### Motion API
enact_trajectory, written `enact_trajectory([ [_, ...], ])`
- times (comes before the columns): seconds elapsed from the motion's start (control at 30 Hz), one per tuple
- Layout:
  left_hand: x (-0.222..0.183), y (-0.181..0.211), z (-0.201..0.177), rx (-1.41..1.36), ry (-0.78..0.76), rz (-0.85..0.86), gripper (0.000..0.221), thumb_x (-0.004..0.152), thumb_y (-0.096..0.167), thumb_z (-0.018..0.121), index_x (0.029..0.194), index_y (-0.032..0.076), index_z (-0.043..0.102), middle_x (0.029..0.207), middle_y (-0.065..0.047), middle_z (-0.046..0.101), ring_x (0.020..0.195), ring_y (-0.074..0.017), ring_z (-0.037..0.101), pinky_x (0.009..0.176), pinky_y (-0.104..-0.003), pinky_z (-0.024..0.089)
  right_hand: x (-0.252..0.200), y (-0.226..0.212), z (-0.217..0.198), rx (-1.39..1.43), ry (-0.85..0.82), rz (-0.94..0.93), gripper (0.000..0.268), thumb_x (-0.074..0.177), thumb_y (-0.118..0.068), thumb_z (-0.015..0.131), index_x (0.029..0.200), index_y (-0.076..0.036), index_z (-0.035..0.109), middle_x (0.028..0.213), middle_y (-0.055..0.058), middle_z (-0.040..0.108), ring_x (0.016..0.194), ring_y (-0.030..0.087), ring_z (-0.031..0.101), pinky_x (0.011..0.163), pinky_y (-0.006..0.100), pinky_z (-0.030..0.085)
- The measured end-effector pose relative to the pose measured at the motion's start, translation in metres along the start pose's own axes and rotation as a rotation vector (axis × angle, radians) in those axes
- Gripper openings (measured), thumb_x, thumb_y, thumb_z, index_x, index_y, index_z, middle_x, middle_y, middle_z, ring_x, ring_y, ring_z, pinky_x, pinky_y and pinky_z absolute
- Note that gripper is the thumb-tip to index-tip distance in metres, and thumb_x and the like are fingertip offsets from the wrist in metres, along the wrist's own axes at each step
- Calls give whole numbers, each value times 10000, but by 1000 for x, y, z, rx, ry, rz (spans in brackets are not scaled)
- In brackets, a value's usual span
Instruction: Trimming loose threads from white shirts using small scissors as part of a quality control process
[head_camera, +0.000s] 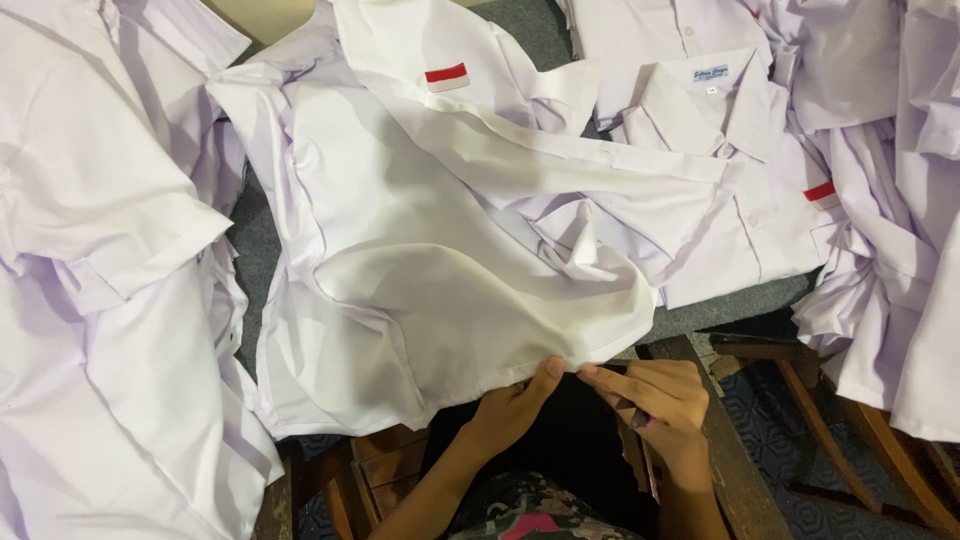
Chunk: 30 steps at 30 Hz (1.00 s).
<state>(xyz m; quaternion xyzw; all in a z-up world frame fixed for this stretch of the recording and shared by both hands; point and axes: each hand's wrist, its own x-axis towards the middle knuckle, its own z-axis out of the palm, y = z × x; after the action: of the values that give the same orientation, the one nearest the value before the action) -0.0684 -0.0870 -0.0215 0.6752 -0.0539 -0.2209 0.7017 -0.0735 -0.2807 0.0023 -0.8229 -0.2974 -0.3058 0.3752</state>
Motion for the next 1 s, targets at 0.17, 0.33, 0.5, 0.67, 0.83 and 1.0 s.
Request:
enact_trajectory([
  [0.17,-1,0,-2,-40,-15,-92,485,1059,461,489,653,219,379,636,107,356,595,-51,379,632,-256,360,4,1,-3,109,-21,28,99,856,-163,741,812,-77,717,564,-31,634,385,50,472,391,181,388],
  [0.33,-2,6,-2,-36,-12,-37,479,1060,455,486,663,219,362,645,108,341,604,-49,379,650,-250,381,-15,11,-5,90,15,69,134,834,-148,761,751,-47,730,560,-4,666,387,65,539,394,184,429],
  [0.5,-3,-1,-3,-78,35,-64,546,1043,467,529,622,222,282,604,107,279,554,-48,312,606,-256,336,-35,19,2,30,111,246,382,799,-26,861,1089,-74,617,539,-29,519,467,28,449,528,178,439],
  [0.67,-4,-1,-4,-15,-18,-21,482,1048,479,476,663,211,364,618,103,317,568,-52,345,640,-254,376,-60,54,15,-97,47,96,379,879,16,770,1233,-87,680,829,-24,747,442,-6,575,366,124,405],
  [0.83,-10,-53,-6,19,27,-164,536,1047,613,218,677,226,213,630,68,265,573,-73,317,639,-287,408,-61,76,17,-265,222,33,127,940,97,765,976,-24,772,991,-61,788,412,-31,399,392,163,294],
  [1.0,-17,-37,-7,-1045,395,30,697,983,475,382,1436,-33,531,1365,-228,640,1269,-376,597,1102,-491,460,-24,76,17,178,519,438,186,1099,-132,660,1180,30,701,586,-40,488,449,35,376,422,174,243],
])
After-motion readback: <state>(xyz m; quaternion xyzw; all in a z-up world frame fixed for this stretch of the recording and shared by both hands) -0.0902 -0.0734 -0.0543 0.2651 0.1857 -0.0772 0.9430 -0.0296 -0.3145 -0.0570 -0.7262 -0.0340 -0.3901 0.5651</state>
